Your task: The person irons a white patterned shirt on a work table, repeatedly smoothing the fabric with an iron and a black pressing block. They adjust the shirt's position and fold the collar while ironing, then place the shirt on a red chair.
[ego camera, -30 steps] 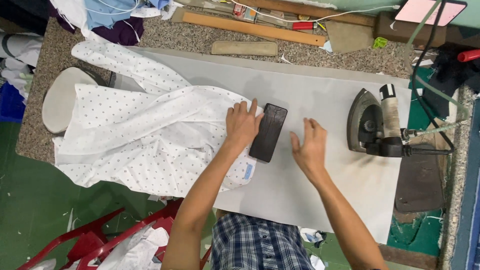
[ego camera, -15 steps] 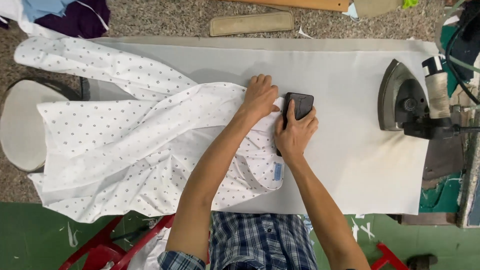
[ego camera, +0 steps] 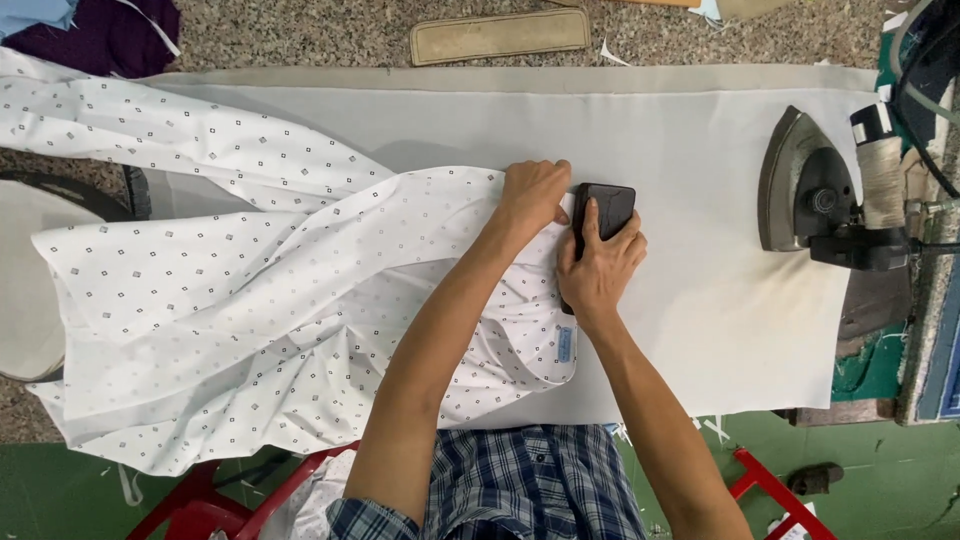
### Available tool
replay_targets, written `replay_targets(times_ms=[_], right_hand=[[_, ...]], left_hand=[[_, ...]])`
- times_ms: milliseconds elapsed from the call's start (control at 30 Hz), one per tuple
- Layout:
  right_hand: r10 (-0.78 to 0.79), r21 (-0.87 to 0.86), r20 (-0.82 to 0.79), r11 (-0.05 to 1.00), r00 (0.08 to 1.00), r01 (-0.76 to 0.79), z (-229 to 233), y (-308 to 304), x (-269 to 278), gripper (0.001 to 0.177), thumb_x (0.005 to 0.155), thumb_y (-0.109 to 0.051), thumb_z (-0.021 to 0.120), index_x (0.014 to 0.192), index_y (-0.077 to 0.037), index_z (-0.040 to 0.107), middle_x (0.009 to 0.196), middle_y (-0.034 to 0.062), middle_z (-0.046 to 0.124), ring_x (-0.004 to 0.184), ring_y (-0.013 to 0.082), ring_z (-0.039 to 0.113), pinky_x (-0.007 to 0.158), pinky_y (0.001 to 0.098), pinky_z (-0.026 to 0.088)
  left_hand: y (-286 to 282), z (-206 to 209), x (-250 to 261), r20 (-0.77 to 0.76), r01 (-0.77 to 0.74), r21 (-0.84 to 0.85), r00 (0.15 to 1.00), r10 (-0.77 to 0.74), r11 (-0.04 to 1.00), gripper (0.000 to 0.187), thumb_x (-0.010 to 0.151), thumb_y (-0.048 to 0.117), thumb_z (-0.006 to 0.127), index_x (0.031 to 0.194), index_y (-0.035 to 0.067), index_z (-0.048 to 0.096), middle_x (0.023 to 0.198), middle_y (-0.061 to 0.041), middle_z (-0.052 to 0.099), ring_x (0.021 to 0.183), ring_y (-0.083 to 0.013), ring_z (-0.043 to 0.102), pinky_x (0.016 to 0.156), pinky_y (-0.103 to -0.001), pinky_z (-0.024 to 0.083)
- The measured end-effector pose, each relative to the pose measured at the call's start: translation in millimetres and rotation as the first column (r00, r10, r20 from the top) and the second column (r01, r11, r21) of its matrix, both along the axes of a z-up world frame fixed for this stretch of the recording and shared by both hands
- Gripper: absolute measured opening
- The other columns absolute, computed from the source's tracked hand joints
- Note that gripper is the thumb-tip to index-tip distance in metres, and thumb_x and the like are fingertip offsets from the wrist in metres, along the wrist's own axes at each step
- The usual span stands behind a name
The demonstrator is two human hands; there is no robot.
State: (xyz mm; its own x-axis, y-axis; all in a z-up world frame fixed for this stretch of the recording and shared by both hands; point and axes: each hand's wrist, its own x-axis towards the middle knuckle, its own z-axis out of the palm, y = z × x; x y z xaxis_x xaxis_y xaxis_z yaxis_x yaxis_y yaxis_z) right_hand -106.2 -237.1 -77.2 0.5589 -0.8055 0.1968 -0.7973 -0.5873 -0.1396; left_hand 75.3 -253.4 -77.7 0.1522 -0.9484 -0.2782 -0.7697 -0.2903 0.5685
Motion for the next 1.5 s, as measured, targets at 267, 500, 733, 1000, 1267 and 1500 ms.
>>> replay_targets(times_ms=[267,500,733,1000,1267,1500], right_hand=[[0.011,0.037,-0.016,0.999,1.0,-0.01,3,0,0,0.053,0.098,-0.031,0.061,0.149,-0.018,0.058,0.139,0.0327,0.039,0.114,0.0445,0.039,0.088,0.0466,0.029],[0.023,0.078,0.035,0.997,0.999,-0.026,-14,-57,27,0.061,0.095,-0.038,0.065,0.151,-0.018,0.054,0.143,0.0341,0.035,0.117,0.0461,0.037,0.093,0.0491,0.029],[0.263,0.419,-0.092,0.885,0.961,-0.202,42,-117,-60,0.091,0.093,-0.028,0.069,0.162,0.003,0.018,0.155,0.0345,0.03,0.135,0.0496,0.032,0.105,0.0553,0.022],[0.457,0.53,0.168,0.705,0.873,-0.471,38,-65,-205,0.076,0.081,-0.038,0.08,0.139,-0.007,0.042,0.167,0.0284,0.005,0.153,0.0505,-0.001,0.122,0.0631,0.006],[0.508,0.504,0.194,0.683,0.839,-0.529,42,-50,-155,0.077,0.076,-0.023,0.081,0.142,-0.008,0.046,0.139,0.0119,0.053,0.129,0.0293,0.048,0.109,0.0427,0.036],[0.58,0.41,0.216,0.676,0.785,-0.612,47,-20,-100,0.078,0.075,-0.06,0.08,0.137,-0.018,0.06,0.146,0.0044,0.056,0.143,0.0273,0.037,0.122,0.0494,0.022]], left_hand=[[5,4,-9,0.01,-0.064,0.015,0.998,0.064,0.998,0.048,0.066,0.018,0.094,0.096,-0.007,0.066,0.08,-0.023,0.072,0.081,-0.0429,0.075,0.072,-0.056,0.058],[6,13,-14,0.111,-0.168,-0.008,0.98,0.168,0.986,0.035,0.066,0.008,0.091,0.091,-0.005,0.07,0.08,-0.021,0.074,0.082,-0.0404,0.075,0.071,-0.053,0.059],[1,-19,-21,0.116,-0.221,0.062,0.97,0.213,0.973,0.045,0.063,0.012,0.095,0.097,-0.004,0.069,0.085,-0.021,0.074,0.085,-0.0388,0.075,0.077,-0.05,0.06],[-1,-5,-17,0.166,-0.197,0.185,0.972,0.166,0.963,0.046,0.069,0.016,0.095,0.104,0.001,0.069,0.09,-0.02,0.073,0.087,-0.034,0.075,0.08,-0.044,0.061],[0,13,-16,0.121,-0.156,0.183,0.983,0.136,0.971,0.049,0.069,0.016,0.095,0.105,-0.003,0.068,0.09,-0.022,0.073,0.088,-0.0369,0.075,0.079,-0.049,0.061],[4,23,-9,0.081,-0.075,0.123,0.995,0.065,0.99,0.048,0.071,0.018,0.093,0.105,-0.004,0.066,0.09,-0.022,0.072,0.088,-0.0386,0.075,0.079,-0.053,0.061]])
